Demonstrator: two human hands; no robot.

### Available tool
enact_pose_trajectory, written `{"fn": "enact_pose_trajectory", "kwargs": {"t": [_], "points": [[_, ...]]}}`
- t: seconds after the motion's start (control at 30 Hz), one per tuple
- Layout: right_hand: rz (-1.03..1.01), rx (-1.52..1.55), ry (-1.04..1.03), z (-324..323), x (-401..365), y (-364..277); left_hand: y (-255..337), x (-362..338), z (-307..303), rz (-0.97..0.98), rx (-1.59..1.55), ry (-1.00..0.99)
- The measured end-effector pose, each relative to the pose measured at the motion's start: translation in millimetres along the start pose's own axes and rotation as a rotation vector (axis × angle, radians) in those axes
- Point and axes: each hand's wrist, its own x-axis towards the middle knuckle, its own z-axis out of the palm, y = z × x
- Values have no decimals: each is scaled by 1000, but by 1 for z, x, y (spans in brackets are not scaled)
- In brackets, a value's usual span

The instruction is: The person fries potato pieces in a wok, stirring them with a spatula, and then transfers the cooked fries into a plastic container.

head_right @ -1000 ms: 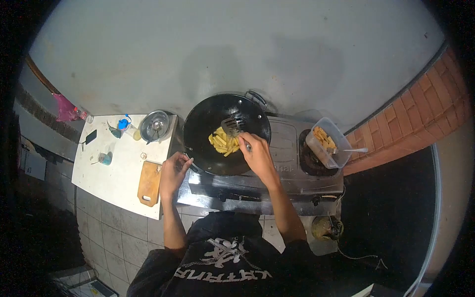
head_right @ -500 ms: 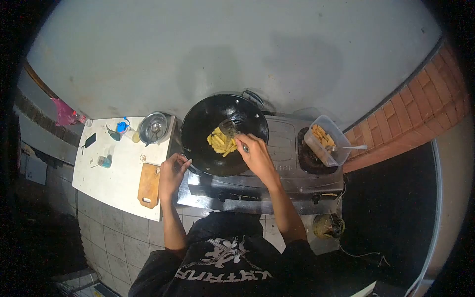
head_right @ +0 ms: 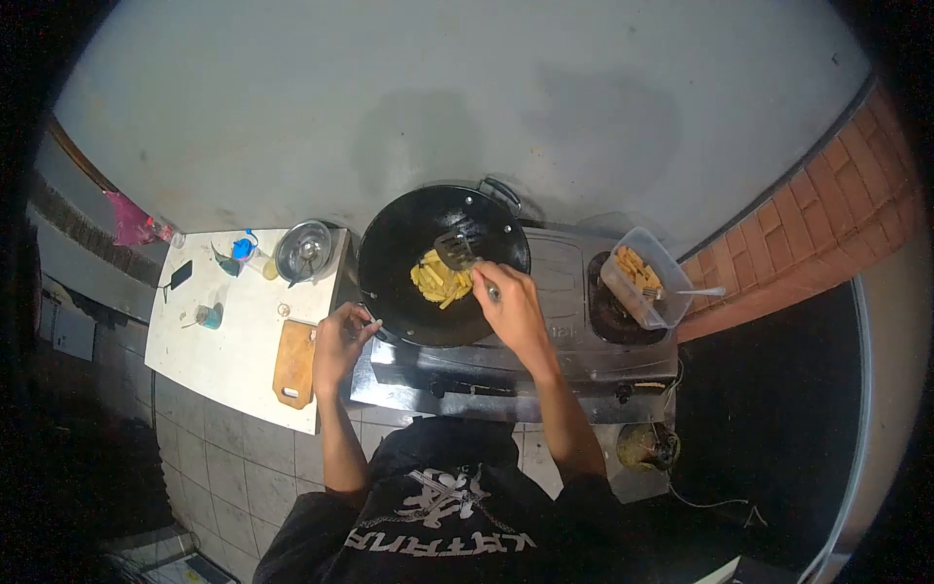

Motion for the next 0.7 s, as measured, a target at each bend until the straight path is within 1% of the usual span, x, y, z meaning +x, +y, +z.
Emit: {"fn": "enact_pose_trajectory", "kwargs": {"t": [0.07,0.13,0.17,0.33,0.4,0.43,0.5,0.53,0.6,0.7], "points": [[11,16,40,-8,2,-7,0,0,0,19,8,13],[145,48,-11,-19,5,-19,-2,0,1,12,2,10],[236,100,-68,-24,6,-31,-3,0,1,6,-4,10],[153,63,-136,-10,-4,-15,-2,0,1,-14,0,1],[72,43,-158,-9,-5,-11,-2,-1,1,-18,2,1],[74,42,-160,-10,-5,-13,-3,-1,1,-9,-4,0],[11,30,-108,-15,-1,-21,-2,-1,0,2,-11,-3],[10,28,-107,-17,-1,-22,-2,0,0,-3,-13,-8],[41,-19,-36,-18,-1,-22,-1,0,-1,-10,-17,-10],[75,-24,-10,-12,-5,-12,1,0,-1,-26,-22,-28]]}}
